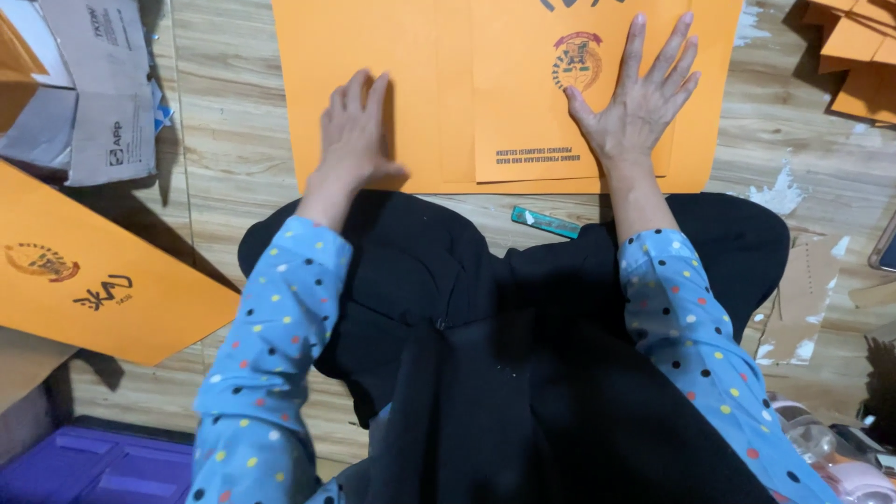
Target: The person is folding orange folders and using a small cardboard template and a marking tool to align and crease them.
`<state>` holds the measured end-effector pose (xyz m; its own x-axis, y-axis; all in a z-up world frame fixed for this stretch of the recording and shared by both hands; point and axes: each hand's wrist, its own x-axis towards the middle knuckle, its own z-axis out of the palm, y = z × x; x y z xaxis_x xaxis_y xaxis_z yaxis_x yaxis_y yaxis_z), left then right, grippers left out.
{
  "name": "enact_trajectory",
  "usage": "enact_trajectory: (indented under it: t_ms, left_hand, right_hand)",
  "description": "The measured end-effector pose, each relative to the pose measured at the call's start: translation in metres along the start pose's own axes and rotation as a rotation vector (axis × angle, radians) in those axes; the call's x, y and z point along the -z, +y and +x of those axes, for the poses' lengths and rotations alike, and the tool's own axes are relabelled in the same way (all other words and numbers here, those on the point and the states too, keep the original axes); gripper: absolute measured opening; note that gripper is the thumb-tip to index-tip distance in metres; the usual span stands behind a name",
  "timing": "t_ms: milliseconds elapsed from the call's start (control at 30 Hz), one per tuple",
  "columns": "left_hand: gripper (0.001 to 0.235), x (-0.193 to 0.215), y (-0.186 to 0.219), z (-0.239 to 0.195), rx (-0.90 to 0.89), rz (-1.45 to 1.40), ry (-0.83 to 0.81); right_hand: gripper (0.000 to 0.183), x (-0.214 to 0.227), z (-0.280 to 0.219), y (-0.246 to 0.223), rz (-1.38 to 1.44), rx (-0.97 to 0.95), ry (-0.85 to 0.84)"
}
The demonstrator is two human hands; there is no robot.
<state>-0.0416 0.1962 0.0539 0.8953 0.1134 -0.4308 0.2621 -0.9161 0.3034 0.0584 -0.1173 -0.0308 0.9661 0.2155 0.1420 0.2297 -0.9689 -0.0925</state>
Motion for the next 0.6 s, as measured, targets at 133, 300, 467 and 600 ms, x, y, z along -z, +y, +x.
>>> enact_trajectory:
  t_ms: [133, 300, 467, 600]
  left_hand:
    - [0.105, -0.017, -0.035, -0.014, -0.114, 0.243, 0.023]
    - [0.087, -0.023, -0.038, -0.012, -0.201, 0.275, 0.061]
    - [0.085, -0.02, -0.031, -0.017, -0.205, 0.352, 0.071]
    - [0.084, -0.014, -0.004, -0.018, -0.343, 0.082, 0.203]
  right_hand:
    - [0.093, -0.003, 0.0, 0.001, 0.008, 0.017, 0.027]
    - [0.092, -0.003, 0.0, 0.001, -0.011, 0.011, 0.044]
    - [0.092, -0.007, -0.001, 0.004, -0.018, 0.024, 0.033]
    - [0.091, -0.006, 0.0, 0.004, -0.031, 0.023, 0.038]
